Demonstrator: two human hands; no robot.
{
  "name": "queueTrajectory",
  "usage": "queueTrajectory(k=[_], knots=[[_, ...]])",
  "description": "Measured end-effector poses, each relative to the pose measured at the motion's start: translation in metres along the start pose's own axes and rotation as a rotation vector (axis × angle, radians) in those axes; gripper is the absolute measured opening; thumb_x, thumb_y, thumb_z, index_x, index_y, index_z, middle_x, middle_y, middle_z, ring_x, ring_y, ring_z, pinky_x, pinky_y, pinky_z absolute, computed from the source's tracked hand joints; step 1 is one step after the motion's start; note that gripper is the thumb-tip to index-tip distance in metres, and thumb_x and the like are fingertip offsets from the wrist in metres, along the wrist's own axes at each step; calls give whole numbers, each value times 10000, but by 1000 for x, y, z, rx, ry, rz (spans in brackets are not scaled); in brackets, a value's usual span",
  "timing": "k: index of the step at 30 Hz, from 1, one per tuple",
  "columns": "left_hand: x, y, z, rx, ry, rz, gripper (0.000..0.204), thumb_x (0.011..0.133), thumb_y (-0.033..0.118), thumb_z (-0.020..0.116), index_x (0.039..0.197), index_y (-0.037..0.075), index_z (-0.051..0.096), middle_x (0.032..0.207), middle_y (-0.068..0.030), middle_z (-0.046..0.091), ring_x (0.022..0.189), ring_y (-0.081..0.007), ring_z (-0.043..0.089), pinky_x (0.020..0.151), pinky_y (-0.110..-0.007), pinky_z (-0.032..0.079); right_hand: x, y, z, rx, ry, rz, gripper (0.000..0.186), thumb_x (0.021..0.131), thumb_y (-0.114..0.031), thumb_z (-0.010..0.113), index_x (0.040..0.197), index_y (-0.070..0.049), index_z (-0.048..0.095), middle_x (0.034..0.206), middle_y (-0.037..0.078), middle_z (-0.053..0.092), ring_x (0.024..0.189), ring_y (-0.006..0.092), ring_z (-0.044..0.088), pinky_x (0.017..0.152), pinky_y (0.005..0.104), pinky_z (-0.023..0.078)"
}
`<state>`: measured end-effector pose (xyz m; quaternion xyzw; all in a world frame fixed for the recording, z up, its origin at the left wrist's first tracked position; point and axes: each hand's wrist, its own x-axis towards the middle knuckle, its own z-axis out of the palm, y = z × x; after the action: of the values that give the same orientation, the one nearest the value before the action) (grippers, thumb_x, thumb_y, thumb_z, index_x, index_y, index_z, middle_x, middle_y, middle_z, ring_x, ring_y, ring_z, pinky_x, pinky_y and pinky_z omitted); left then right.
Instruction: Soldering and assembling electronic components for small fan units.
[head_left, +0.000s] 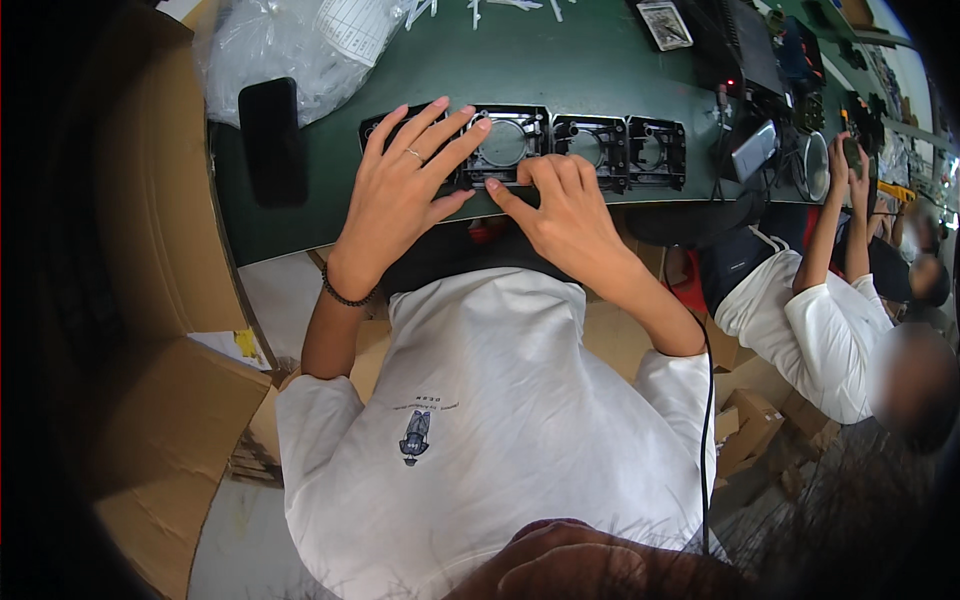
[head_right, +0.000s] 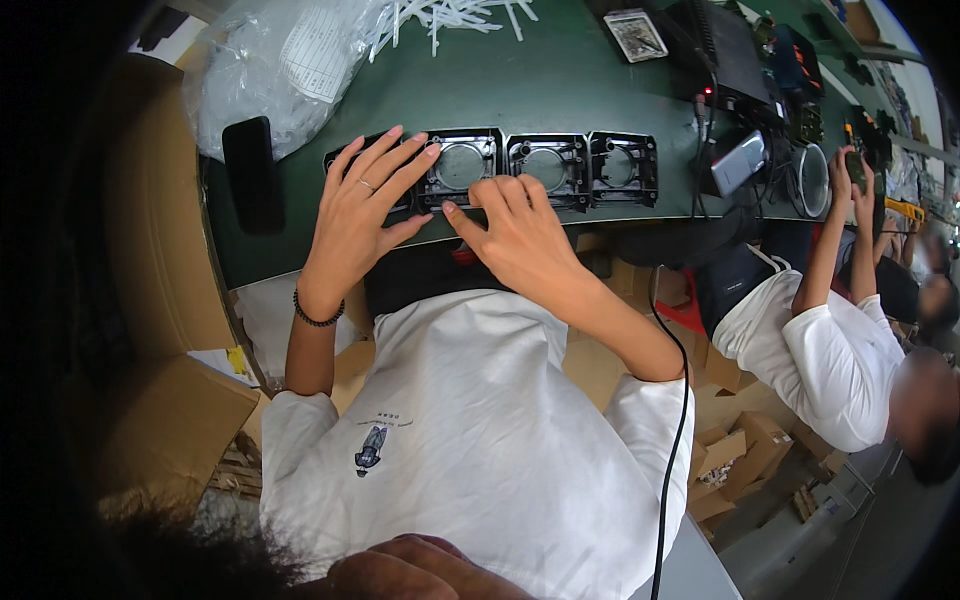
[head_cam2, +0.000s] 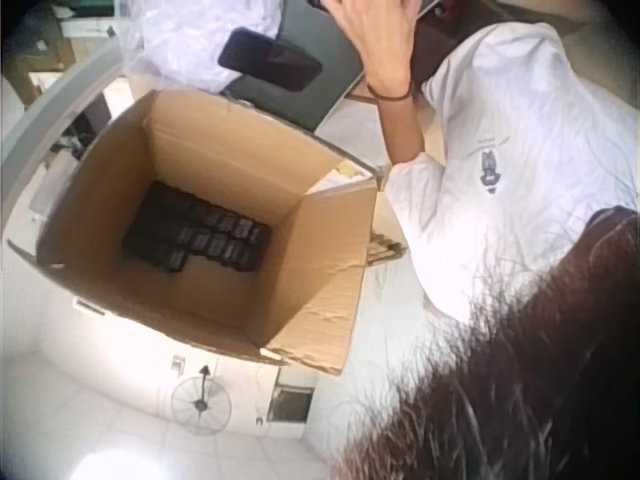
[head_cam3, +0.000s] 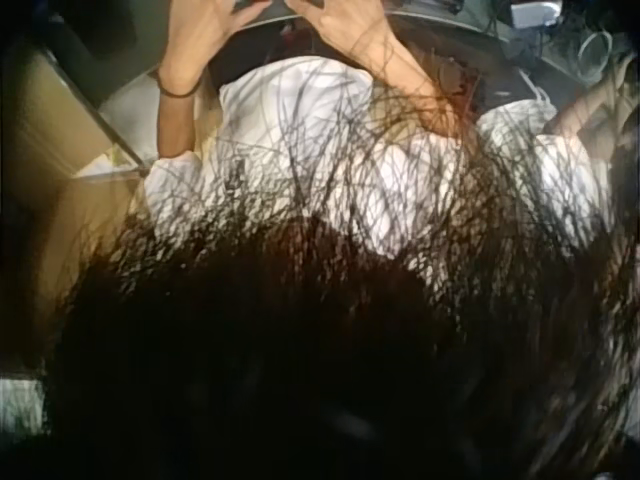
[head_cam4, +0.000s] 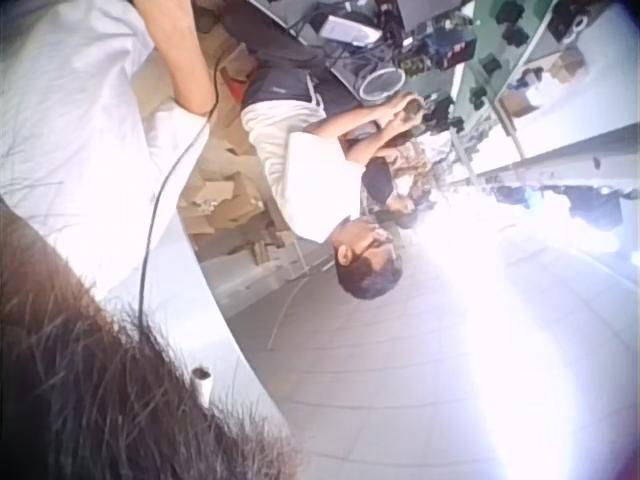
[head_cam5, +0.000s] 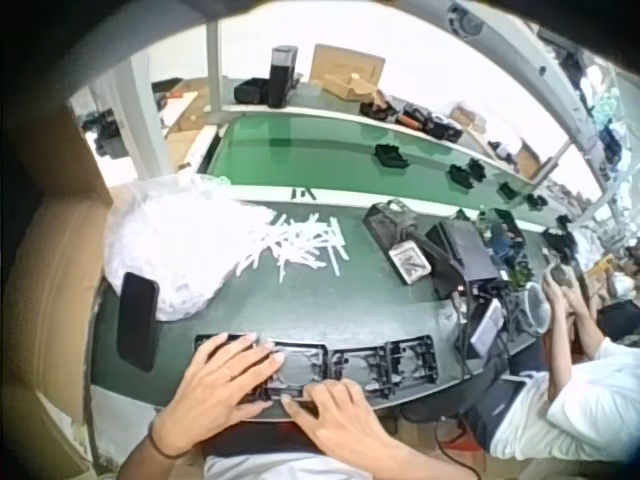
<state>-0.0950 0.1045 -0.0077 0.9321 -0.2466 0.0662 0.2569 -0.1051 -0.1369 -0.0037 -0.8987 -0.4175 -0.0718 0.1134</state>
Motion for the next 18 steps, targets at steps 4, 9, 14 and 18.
queueTrajectory(k=[4,9,14,18], knots=[[0,-2,1,8,6,6,795,751,178,877,1495,194,600,1526,-19,584,1458,-266,489,1226,-497,326,-5,6,-5,68,58,72,345,881,-135,727,1224,-120,763,1205,86,581,1122,275,535,1008,434,409],[3,0,-2,9,7,14,788,768,184,868,1505,192,588,1523,-30,585,1464,-276,480,1231,-497,316,-22,10,-7,32,64,139,424,808,-127,829,1227,-160,769,1282,99,569,1178,301,520,978,442,410],[3,-1,-3,20,4,22,795,770,184,866,1511,184,578,1525,-35,583,1468,-282,475,1235,-498,311,-13,9,-6,-4,113,126,290,858,-143,781,1148,-122,791,1238,118,587,1167,305,536,983,443,411],[-1,-4,-2,21,17,47,787,783,185,856,1516,172,570,1530,-44,578,1465,-291,477,1239,-499,306,-17,7,-11,11,111,103,233,903,-158,733,1114,-81,792,1174,124,601,1144,307,555,997,441,402]])
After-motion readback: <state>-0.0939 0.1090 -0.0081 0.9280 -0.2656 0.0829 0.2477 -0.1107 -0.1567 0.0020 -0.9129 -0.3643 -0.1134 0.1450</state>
